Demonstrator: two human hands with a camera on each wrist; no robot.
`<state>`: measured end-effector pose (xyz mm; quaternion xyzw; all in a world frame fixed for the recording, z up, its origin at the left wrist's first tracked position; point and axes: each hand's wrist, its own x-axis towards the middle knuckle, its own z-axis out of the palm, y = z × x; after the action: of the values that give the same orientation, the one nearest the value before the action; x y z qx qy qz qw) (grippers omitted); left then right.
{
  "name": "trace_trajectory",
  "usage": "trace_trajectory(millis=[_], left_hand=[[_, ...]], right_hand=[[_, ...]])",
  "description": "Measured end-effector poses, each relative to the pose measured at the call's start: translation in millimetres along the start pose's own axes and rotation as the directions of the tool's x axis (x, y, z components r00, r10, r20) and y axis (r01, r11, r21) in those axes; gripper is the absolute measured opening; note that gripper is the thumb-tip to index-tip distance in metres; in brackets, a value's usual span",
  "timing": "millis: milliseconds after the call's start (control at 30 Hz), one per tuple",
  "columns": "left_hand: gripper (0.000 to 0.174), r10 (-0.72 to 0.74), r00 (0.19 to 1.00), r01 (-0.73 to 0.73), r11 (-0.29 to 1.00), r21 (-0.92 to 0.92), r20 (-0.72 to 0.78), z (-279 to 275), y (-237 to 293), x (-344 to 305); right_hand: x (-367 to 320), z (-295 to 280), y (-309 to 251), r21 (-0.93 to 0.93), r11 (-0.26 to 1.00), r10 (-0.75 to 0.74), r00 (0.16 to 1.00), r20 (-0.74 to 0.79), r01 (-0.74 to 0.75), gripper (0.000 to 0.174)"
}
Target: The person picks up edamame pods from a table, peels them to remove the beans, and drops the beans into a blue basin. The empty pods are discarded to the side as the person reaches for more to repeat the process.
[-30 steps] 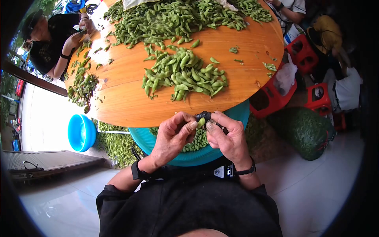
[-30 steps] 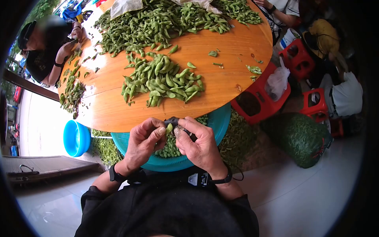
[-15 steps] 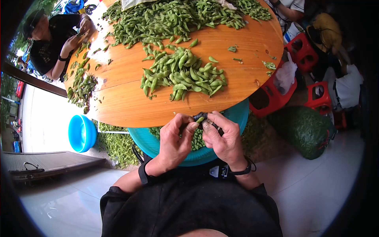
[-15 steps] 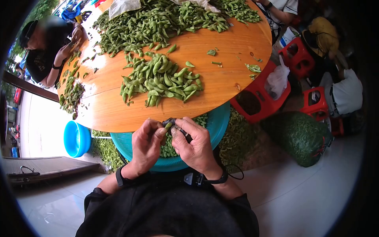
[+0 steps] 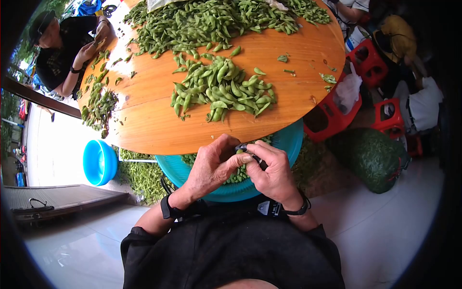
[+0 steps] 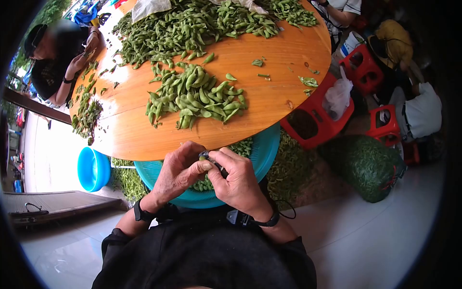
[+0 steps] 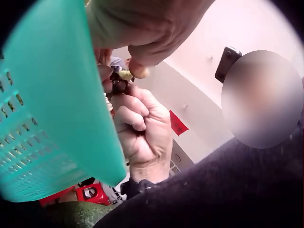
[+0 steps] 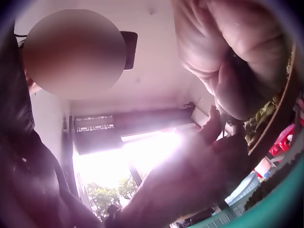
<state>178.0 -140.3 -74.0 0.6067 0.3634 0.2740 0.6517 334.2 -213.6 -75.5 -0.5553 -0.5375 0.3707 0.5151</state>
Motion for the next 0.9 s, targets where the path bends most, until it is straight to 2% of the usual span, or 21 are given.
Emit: trace_trajectory(millis=[33,67,100,167,200,300,367,400,467,500,567,600,700,800,900], left_hand=[[0.029,0.018,0.999,-0.025,0.987,0.161,0.048,-3,0,0],[0.026,0.072,0.995,-0.087,0.957,0.278,0.065,-5,-1,1],[0.026,0.071,0.995,-0.086,0.957,0.278,0.064,-6,1,0],[0.02,0.22,0.964,-0.266,0.835,0.481,0.152,-8,8,-2],[0.02,0.221,0.964,-0.267,0.835,0.481,0.151,-11,7,-2],[0.021,0.149,0.97,-0.213,0.9,0.38,0.191,-16,3,-2],[0.033,-0.072,0.972,0.042,0.99,0.136,0.224,-17,4,-2],[0.033,-0.072,0.972,0.042,0.99,0.136,0.224,-17,4,-2],[0.038,-0.143,0.963,0.167,0.982,-0.09,0.227,-16,3,-3],[0.038,-0.144,0.963,0.168,0.981,-0.093,0.226,-13,2,-4],[0.037,-0.154,0.979,0.181,0.959,-0.218,0.134,-6,1,-5],[0.038,-0.118,0.987,0.136,0.974,-0.182,0.109,-5,0,-6],[0.039,-0.162,0.985,0.174,0.947,-0.269,0.065,-1,-5,-7],[0.039,-0.178,0.984,0.173,0.929,-0.328,0.015,7,5,-7],[0.04,-0.14,0.987,0.156,0.95,-0.272,0.078,1,-1,-8]], right_hand=[[0,1,0,-0.09,0.994,-0.061,0.998,-0.005,0.061,0.015],[1,0,-2,-0.098,0.994,-0.057,0.998,0.001,0.057,0.016],[1,0,-2,-0.098,0.994,-0.056,0.998,0.002,0.056,0.016],[1,-1,1,-0.116,0.991,-0.066,0.998,-0.013,0.064,0.015],[2,-1,3,-0.115,0.991,-0.067,0.998,-0.013,0.065,0.015],[2,2,6,-0.092,0.992,-0.093,0.995,-0.035,0.089,0.012],[2,6,2,-0.213,0.971,-0.133,0.986,-0.097,0.11,0.013],[2,9,2,-0.213,0.971,-0.134,0.986,-0.097,0.111,0.013],[-1,17,3,-0.362,0.916,-0.244,0.956,-0.161,0.173,0.016],[-3,22,2,-0.362,0.916,-0.242,0.957,-0.158,0.172,0.016],[-5,30,1,-0.462,0.869,-0.29,0.938,-0.187,0.177,0.022],[-5,31,2,-0.5,0.845,-0.313,0.933,-0.178,0.188,0.024],[-4,35,3,-0.505,0.834,-0.357,0.915,-0.189,0.222,0.022],[-3,33,6,-0.449,0.871,-0.317,0.926,-0.205,0.198,0.022],[-3,31,4,-0.45,0.863,-0.344,0.919,-0.193,0.229,0.022]])
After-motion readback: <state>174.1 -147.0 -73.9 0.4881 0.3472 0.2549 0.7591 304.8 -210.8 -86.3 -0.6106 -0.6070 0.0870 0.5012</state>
